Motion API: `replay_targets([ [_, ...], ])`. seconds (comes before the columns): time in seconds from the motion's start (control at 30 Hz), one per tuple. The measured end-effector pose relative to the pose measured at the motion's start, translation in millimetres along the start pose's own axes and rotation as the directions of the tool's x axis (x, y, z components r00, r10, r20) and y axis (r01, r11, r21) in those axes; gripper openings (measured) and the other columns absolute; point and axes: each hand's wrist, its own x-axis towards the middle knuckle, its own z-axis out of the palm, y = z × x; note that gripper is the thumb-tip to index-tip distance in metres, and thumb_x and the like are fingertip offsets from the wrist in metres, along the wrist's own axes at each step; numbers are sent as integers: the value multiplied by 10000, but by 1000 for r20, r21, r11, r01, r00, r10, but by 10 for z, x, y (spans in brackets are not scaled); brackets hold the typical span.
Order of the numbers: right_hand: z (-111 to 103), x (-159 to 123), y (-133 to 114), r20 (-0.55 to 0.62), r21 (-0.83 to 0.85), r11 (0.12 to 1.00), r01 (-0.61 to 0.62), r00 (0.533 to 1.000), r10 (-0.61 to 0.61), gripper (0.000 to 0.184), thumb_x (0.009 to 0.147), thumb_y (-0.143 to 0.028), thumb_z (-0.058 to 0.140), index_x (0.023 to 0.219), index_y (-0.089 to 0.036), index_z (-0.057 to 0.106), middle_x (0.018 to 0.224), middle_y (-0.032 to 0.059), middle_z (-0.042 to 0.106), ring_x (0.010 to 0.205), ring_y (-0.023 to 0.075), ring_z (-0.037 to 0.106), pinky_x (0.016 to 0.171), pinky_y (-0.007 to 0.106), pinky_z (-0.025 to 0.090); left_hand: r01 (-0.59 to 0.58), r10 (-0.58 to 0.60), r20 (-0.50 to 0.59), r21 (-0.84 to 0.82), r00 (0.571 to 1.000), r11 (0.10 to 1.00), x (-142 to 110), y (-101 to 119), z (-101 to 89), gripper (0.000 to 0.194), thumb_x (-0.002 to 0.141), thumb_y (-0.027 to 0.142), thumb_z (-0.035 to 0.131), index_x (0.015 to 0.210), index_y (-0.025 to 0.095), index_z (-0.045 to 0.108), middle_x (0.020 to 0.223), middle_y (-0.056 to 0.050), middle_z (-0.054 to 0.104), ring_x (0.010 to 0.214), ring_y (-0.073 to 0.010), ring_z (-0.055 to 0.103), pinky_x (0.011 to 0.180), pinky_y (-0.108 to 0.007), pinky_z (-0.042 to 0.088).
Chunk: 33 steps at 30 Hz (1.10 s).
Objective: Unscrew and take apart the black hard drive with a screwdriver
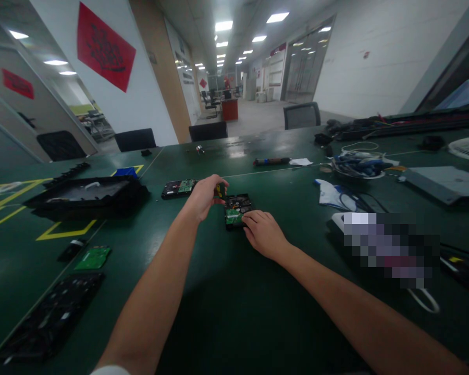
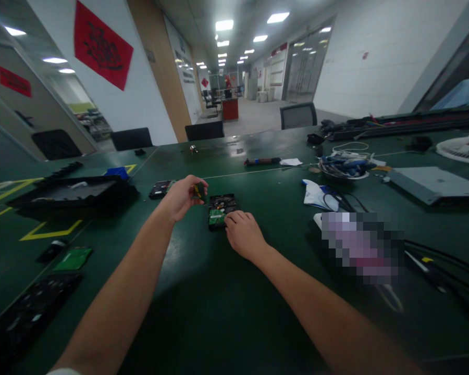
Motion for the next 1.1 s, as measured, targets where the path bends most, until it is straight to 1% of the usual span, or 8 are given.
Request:
replay_targets([
  [0.1, 6, 1, 0, 1, -7, 1000, 1, 1000, -1, 308, 1013, -182, 554, 1278, -124, 699, 1322, 161, 694, 1240, 302, 604, 1023, 461, 470, 2, -3, 37, 29, 999, 1000, -22, 16, -10, 208, 797, 309, 604, 799, 132, 713, 775, -78, 639, 723, -176, 615, 516, -238, 503],
  [0.3, -6, 2, -8, 5, -12, 1000, -2, 1000, 2, 294, 1010, -180, 558, 1259, -128, 706, 1310, 158, 696, 1234, 303, 606, 1027, 463, 470, 143, -135, 87, -95, 987, 985, -63, 69, 38, 137, 792, 274, 594, 835, 153, 641, 753, -85, 678, 723, -199, 663, 538, -263, 521],
  [0.53, -16, 4, -13, 9, -1, 1000, -3, 1000, 3, 302, 1014, -179, 556, 1272, -123, 704, 1316, 164, 695, 1237, 303, 611, 1028, 470, 479, 9, -9, 35, 9, 999, 1000, -29, 17, 11, 202, 781, 301, 584, 746, 136, 696, 769, -75, 639, 717, -174, 611, 521, -241, 502],
  [0.6, -10, 5, -11, 5, 1, 1000, -1, 1000, 1, 298, 1012, -178, 560, 1268, -133, 707, 1314, 162, 699, 1238, 303, 612, 1029, 472, 479, 13, -13, 35, 16, 999, 1000, -33, 21, 3, 215, 782, 308, 587, 760, 131, 708, 769, -74, 635, 716, -170, 604, 518, -236, 497],
  [0.73, -9, 5, -13, 3, -13, 1000, 4, 1000, -4, 296, 1008, -170, 560, 1262, -116, 704, 1315, 165, 699, 1239, 312, 609, 1031, 474, 478, 125, -117, 96, -78, 989, 989, -55, 50, 16, 184, 776, 300, 590, 819, 144, 676, 747, -79, 656, 701, -187, 628, 529, -259, 511],
  [0.8, -16, 5, -17, 7, -17, 1000, 4, 1000, -4, 296, 1010, -171, 557, 1261, -111, 702, 1315, 164, 698, 1237, 312, 609, 1032, 472, 478, 143, -133, 90, -110, 987, 984, -59, 57, 31, 151, 770, 288, 585, 807, 156, 647, 746, -84, 664, 703, -194, 639, 536, -268, 518],
  [1.0, -31, 6, -23, 28, -15, 1000, -6, 1000, 6, 309, 1017, -179, 552, 1280, -110, 698, 1332, 164, 691, 1254, 306, 605, 1044, 469, 475, 1, -1, -5, 20, 1000, 1000, -39, 28, 38, 180, 752, 307, 598, 754, 147, 680, 795, -75, 631, 719, -179, 593, 501, -247, 489],
  [1.1, -31, 4, -20, 21, -13, 1000, -6, 1000, 6, 310, 1017, -180, 549, 1281, -121, 700, 1335, 164, 690, 1257, 301, 607, 1038, 462, 476, 0, 0, 2, 45, 1000, 999, -43, 38, 22, 206, 756, 317, 604, 755, 137, 704, 795, -69, 621, 710, -165, 577, 493, -230, 471],
])
